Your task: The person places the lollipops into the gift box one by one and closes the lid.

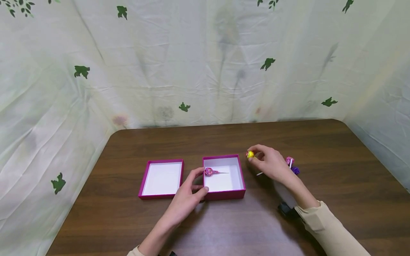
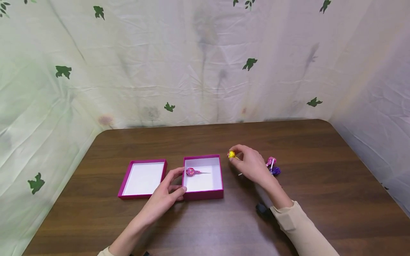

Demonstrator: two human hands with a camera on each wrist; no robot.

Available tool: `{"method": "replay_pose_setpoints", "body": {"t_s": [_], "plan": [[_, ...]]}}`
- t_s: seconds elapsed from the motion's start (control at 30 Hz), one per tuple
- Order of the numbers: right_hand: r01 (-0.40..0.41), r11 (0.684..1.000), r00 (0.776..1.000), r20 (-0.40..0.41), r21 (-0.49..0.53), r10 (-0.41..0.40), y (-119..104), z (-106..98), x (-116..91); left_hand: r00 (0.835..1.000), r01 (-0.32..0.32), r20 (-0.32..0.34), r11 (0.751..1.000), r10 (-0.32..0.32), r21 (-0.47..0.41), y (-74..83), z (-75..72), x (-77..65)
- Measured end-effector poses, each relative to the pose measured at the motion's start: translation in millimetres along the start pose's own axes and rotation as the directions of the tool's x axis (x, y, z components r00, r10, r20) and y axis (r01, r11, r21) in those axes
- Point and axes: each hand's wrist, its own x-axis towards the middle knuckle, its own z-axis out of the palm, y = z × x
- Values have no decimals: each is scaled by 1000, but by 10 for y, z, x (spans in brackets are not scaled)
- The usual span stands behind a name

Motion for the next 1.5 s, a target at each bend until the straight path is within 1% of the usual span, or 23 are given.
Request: {"method": "replay_pose_setpoints", "body": {"t_s": [0.13,0.3,0.43,0.57,0.7,0.93,1.2,1.3,1.5], "plan": [[23,1000,999,-48,20,-22,-36,-15,-41,1000,2,1,1000,-2,1,-5,0,0],[56,996,995,-89,67,-50,-86,-36,-94,1000,7,-1,1000,-7,9,-8,0,3],[85,990,992,-104,109,-74,-134,-49,-134,1000,9,-1,1000,-9,14,-6,0,3],[121,984,989,-102,127,-108,-193,-43,-168,1000,6,2,1000,-6,11,-4,-1,2],[156,977,986,-88,143,-144,-260,-24,-195,1000,6,5,1000,-6,8,-5,-4,1],[225,954,974,-59,200,-218,-400,19,-230,1000,7,6,1000,-7,4,-12,-7,2],[236,937,970,-4,257,-243,-534,100,-223,1000,10,4,1000,-10,14,-13,-7,11],[256,926,962,17,278,-271,-576,140,-212,1000,10,6,1000,-10,22,-11,-8,15],[276,919,950,65,281,-305,-660,256,-193,1000,14,15,1000,-14,18,-13,-14,18]]}}
